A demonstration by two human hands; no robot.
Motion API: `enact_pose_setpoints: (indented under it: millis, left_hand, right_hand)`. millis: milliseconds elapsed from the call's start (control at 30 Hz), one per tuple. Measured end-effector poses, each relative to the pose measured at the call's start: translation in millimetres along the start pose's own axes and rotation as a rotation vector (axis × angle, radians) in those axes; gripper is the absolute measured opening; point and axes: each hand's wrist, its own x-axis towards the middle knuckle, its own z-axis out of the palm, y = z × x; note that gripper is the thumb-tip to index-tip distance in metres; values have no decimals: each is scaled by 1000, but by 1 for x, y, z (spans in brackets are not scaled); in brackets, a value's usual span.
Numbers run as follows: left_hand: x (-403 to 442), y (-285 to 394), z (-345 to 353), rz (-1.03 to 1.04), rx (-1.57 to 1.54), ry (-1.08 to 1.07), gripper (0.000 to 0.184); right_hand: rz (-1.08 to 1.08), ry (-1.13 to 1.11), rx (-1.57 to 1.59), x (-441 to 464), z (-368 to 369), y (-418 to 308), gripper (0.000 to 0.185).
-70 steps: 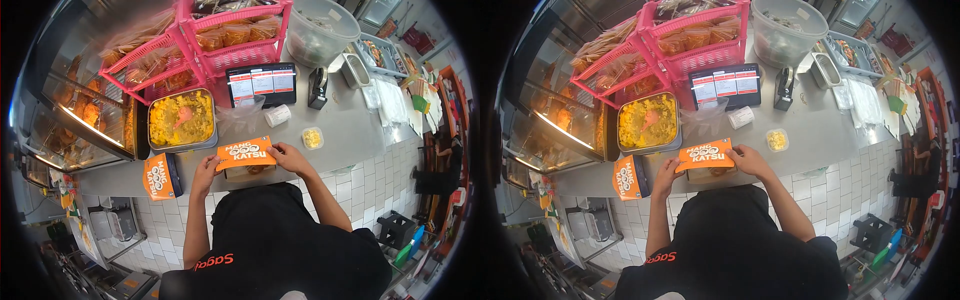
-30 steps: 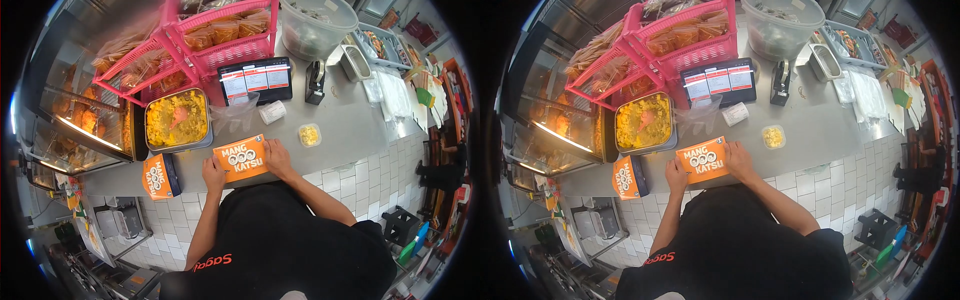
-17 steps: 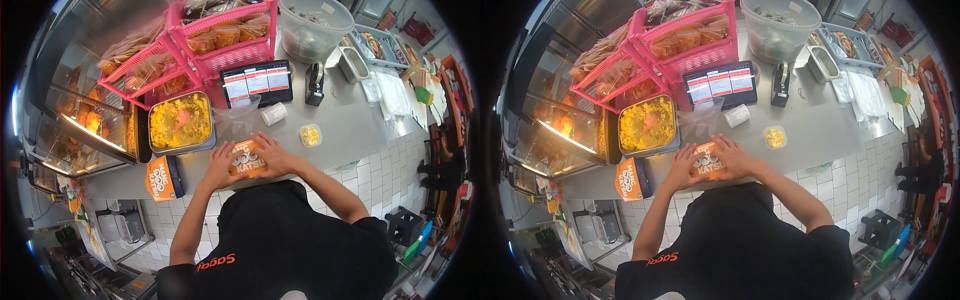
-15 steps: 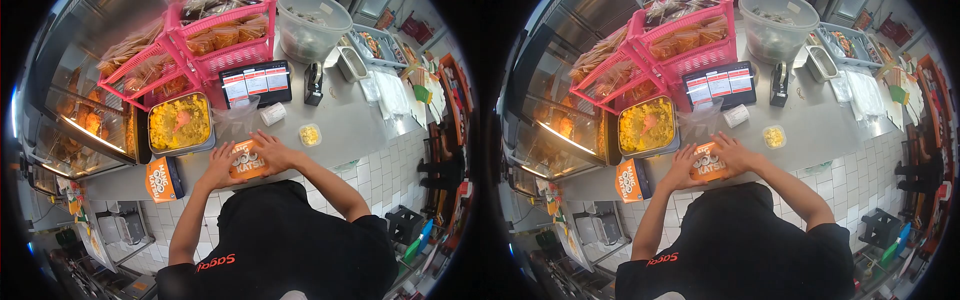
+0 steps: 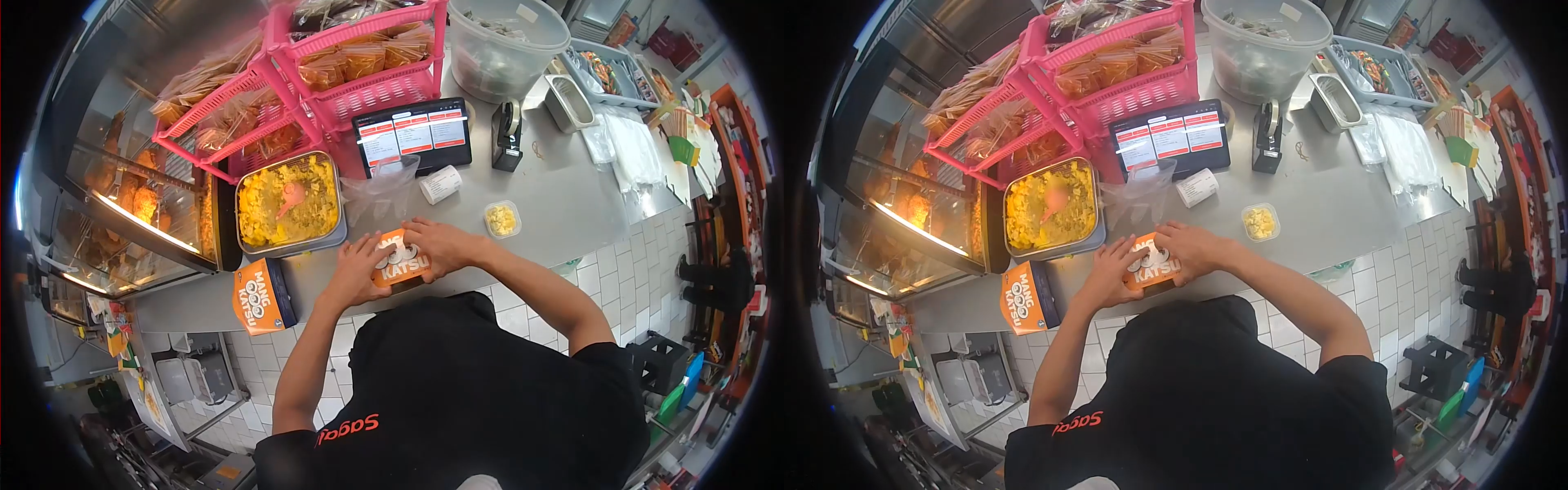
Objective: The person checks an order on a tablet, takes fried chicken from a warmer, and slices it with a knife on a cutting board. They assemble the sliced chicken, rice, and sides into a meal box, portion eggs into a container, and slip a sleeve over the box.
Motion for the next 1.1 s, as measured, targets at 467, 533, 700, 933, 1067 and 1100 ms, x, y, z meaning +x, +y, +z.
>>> enact_pose_setpoints:
  millis: [467,533,700,933,1067,1100]
  left_hand:
    - [-63,14,49,-374,-593,426,63]
    - [-66,10,60,-395,-722,501,53]
    - [-70,15,72,-394,-763,585,43]
    - [-73,9,92,-400,-951,659,38]
    - [-74,7,98,-410,-1063,669,37]
    - [-75,6,100,-410,-1104,674,37]
  right_hand:
    - [222,514,457,-55,73,-13,45]
    - [255,508,525,-57,73,-13,48]
    - [309,543,778,-57,82,-12,47]
    - [313,664,869,-50,101,-13,37]
    - [325,729,745,-50,103,-13,35]
    - [325,728,745,-51,105,-11,35]
